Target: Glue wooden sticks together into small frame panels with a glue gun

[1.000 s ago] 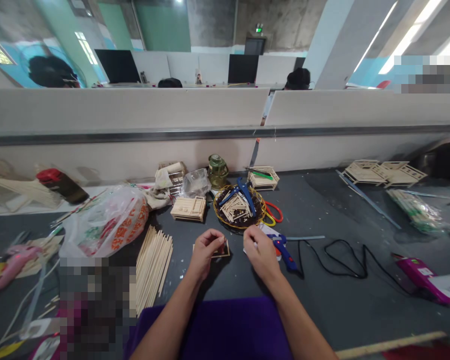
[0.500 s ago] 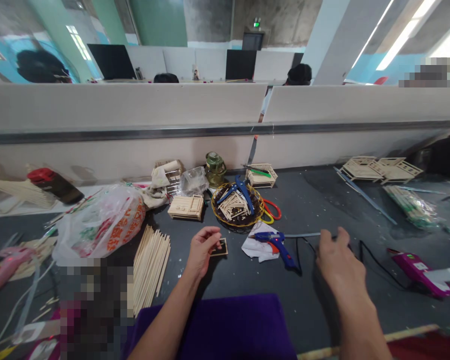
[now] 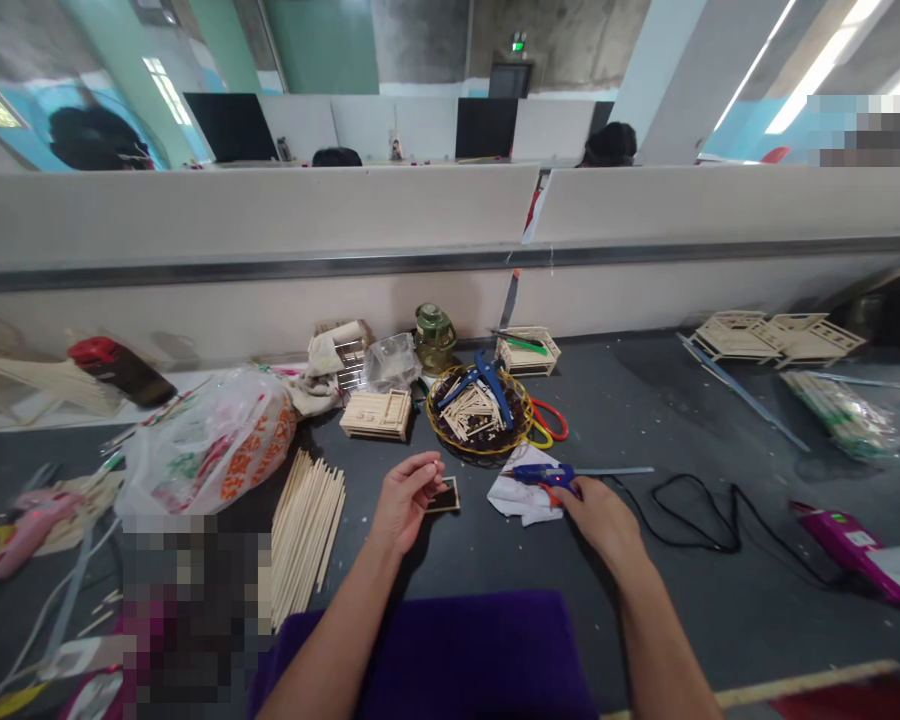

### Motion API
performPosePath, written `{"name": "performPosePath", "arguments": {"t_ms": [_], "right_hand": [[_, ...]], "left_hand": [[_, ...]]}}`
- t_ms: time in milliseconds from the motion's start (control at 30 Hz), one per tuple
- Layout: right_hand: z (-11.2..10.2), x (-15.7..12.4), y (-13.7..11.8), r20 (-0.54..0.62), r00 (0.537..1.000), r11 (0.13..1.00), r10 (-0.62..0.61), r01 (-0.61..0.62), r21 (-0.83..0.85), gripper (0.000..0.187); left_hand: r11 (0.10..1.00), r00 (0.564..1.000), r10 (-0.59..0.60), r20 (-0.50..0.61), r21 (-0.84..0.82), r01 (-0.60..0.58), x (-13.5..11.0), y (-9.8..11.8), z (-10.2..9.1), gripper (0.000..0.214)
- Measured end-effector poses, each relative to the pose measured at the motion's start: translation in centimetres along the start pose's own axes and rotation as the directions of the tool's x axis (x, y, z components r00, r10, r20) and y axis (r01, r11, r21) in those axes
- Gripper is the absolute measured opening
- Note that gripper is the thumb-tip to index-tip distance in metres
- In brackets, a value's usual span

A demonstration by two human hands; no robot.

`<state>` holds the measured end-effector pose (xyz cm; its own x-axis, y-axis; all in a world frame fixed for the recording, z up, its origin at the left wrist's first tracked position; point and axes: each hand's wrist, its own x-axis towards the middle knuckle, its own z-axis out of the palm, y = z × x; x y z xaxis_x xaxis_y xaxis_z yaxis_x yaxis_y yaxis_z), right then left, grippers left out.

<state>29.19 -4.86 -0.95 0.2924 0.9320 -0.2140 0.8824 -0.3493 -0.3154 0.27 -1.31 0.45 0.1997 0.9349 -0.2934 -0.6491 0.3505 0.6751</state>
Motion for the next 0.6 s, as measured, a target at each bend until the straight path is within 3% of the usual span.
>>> {"name": "performPosePath", "arguments": {"t_ms": [200, 333, 467, 600], "right_hand": [[-0.5, -0.2, 0.7, -0.065, 0.996, 0.956, -0.059, 0.075, 0.285, 0.042], [-1.4, -0.5, 1.4, -0.054, 0.998, 0.925, -0.035, 0.053, 0.376, 0.043], [-1.8, -0.4, 2.1, -0.076, 0.996, 0.937, -0.048, 0.072, 0.343, 0.039], [-2.4, -0.6, 1.6, -0.06, 0.998, 0.946, -0.03, 0.048, 0.319, 0.038]], "left_hand": [[1.0, 1.0, 0.014, -0.015, 0.02, -0.014, 0.1, -0.1, 0.0, 0.028], [0.989, 0.999, 0.05, 0.008, 0.137, -0.051, 0.0, -0.3, 0.0, 0.027], [0.938, 0.989, 0.078, 0.126, 0.327, -0.116, -0.4, -0.6, 0.5, 0.025], [0.822, 0.946, 0.014, 0.324, 0.535, -0.195, -1.3, -1.5, 1.3, 0.021]]}}
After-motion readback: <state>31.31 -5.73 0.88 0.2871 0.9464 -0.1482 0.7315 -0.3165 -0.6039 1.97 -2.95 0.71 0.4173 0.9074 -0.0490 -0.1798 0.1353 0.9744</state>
